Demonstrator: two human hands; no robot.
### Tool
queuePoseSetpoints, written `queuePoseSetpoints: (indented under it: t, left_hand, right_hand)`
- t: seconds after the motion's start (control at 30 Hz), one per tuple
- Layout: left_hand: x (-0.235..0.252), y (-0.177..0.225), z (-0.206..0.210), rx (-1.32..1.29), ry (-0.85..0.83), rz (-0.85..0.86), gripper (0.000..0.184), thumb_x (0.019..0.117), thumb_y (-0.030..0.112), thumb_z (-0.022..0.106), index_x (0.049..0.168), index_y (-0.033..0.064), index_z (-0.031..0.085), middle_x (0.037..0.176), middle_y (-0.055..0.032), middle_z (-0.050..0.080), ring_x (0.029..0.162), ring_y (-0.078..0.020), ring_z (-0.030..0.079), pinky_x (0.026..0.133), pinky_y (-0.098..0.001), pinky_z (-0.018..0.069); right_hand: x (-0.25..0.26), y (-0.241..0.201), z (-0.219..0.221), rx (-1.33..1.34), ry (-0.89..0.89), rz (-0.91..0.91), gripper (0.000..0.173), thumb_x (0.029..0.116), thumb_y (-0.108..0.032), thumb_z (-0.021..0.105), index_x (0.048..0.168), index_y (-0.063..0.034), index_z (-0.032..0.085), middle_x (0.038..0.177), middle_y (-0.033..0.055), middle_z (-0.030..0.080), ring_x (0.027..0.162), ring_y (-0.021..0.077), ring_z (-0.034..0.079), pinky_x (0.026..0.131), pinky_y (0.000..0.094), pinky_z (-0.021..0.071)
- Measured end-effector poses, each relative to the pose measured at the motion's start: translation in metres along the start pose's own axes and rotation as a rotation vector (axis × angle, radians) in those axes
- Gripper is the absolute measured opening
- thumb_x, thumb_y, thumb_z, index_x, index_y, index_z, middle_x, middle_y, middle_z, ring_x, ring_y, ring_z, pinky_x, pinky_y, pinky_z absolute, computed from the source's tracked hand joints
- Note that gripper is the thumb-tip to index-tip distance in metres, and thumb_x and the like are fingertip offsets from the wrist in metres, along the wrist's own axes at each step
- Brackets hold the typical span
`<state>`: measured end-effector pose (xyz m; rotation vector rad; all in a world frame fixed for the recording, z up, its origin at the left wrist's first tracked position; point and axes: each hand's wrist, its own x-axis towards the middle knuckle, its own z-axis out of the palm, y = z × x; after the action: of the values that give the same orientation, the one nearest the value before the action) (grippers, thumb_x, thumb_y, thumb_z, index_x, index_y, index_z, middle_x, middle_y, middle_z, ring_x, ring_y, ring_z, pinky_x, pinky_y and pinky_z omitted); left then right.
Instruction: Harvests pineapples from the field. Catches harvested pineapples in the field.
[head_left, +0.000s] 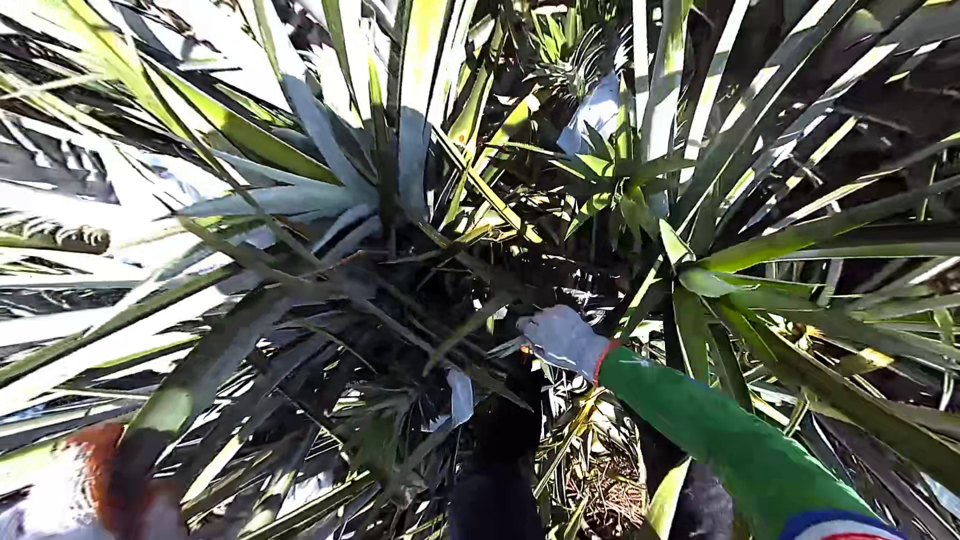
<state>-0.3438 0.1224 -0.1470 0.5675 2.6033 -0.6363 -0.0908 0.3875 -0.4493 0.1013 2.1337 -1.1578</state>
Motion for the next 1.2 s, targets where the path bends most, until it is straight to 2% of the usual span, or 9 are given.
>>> queuePoseSetpoints:
  t: [0.2,0.3,0.57,0.67,0.73,0.87,1.0,1.17,1.2]
  left_hand:
    - [-0.013,0.041,-0.018,-0.091,-0.136,-0.121,0.059,0.1018,0.016,0.053,0.158,0.0112,0.036,0.139,-0.0382,0.052,0.122,-0.0614,0.054,0.092,-0.081,0.0395]
    - [-0.021,0.067,-0.042,-0.044,-0.221,-0.169,0.056,0.1018,0.021,0.056,0.154,0.0064,0.041,0.132,-0.0379,0.057,0.115,-0.0605,0.058,0.088,-0.0795,0.0427]
    - [-0.051,0.111,-0.046,-0.227,-0.195,-0.17,0.068,0.0952,0.03,0.068,0.152,0.0037,0.042,0.135,-0.0295,0.059,0.11,-0.0514,0.064,0.089,-0.0682,0.0512]
    - [-0.083,0.141,-0.048,-0.397,-0.183,0.069,0.08,0.0824,0.027,0.083,0.154,0.0157,0.047,0.161,-0.0226,0.036,0.144,-0.0531,0.035,0.113,-0.0736,0.0292]
    - [-0.108,0.16,-0.057,-0.458,-0.217,0.291,0.091,0.0739,0.032,0.09,0.154,0.0199,0.048,0.164,-0.0186,0.035,0.149,-0.052,0.027,0.118,-0.0748,0.0181]
    - [-0.172,0.169,-0.119,-0.566,-0.415,0.461,0.102,0.0775,0.045,0.087,0.161,0.0207,0.034,0.153,-0.0145,0.051,0.128,-0.0424,0.057,0.102,-0.0664,0.0467]
    - [-0.217,0.175,-0.137,-0.782,-0.573,0.512,0.093,0.0878,0.043,0.079,0.163,0.0229,0.028,0.123,-0.0246,0.068,0.111,-0.0461,0.066,0.092,-0.0712,0.0502]
    - [-0.24,0.142,-0.131,-0.926,-0.319,0.349,0.055,0.088,0.044,0.077,0.122,0.0033,0.067,0.11,-0.0218,0.07,0.105,-0.0403,0.068,0.09,-0.0657,0.0531]
    - [-0.238,0.135,-0.125,-0.929,-0.307,0.28,0.062,0.0851,0.045,0.079,0.129,0.0052,0.063,0.113,-0.0215,0.07,0.106,-0.0408,0.067,0.091,-0.0663,0.0521]
  right_hand:
    - [-0.077,-0.025,-0.006,0.144,-0.061,0.262,0.042,0.1012,-0.026,0.057,0.14,-0.011,0.061,0.134,0.0187,0.065,0.124,0.0396,0.062,0.101,0.0628,0.0487]
    - [-0.114,-0.043,-0.025,0.267,-0.029,0.387,0.046,0.1035,-0.028,0.053,0.146,-0.0129,0.056,0.146,0.0151,0.058,0.137,0.0336,0.053,0.114,0.0583,0.0405]
    - [-0.223,-0.115,-0.085,0.133,0.194,0.429,0.039,0.1015,-0.026,0.057,0.136,-0.0105,0.067,0.134,0.0146,0.068,0.128,0.032,0.062,0.111,0.0551,0.0457]
    - [-0.266,-0.158,-0.116,0.099,0.303,0.36,0.038,0.1034,-0.027,0.056,0.135,-0.0099,0.067,0.137,0.0161,0.066,0.133,0.0335,0.058,0.114,0.057,0.0414]
    - [-0.303,-0.178,-0.132,0.105,0.49,0.251,0.032,0.098,-0.022,0.064,0.124,-0.005,0.073,0.126,0.0189,0.071,0.123,0.0366,0.065,0.106,0.0606,0.0478]
    - [-0.369,-0.214,-0.15,0.179,0.611,0.008,0.033,0.0956,-0.019,0.064,0.118,0.0043,0.072,0.115,0.0213,0.074,0.109,0.0307,0.072,0.1,0.0532,0.0552]
    - [-0.391,-0.307,-0.19,0.435,0.769,-0.419,0.023,0.1,-0.015,0.063,0.11,0.0047,0.07,0.099,0.0078,0.077,0.088,0.0131,0.076,0.079,0.0326,0.0666]
    - [-0.395,-0.348,-0.259,0.513,0.889,-0.55,0.022,0.1016,-0.014,0.061,0.113,0.0032,0.067,0.104,0.0051,0.078,0.088,0.0147,0.077,0.078,0.0331,0.0673]
    - [-0.399,-0.344,-0.268,0.473,0.897,-0.513,0.023,0.1024,-0.017,0.06,0.113,0.0019,0.068,0.104,0.0035,0.078,0.089,0.0125,0.076,0.08,0.0317,0.0666]
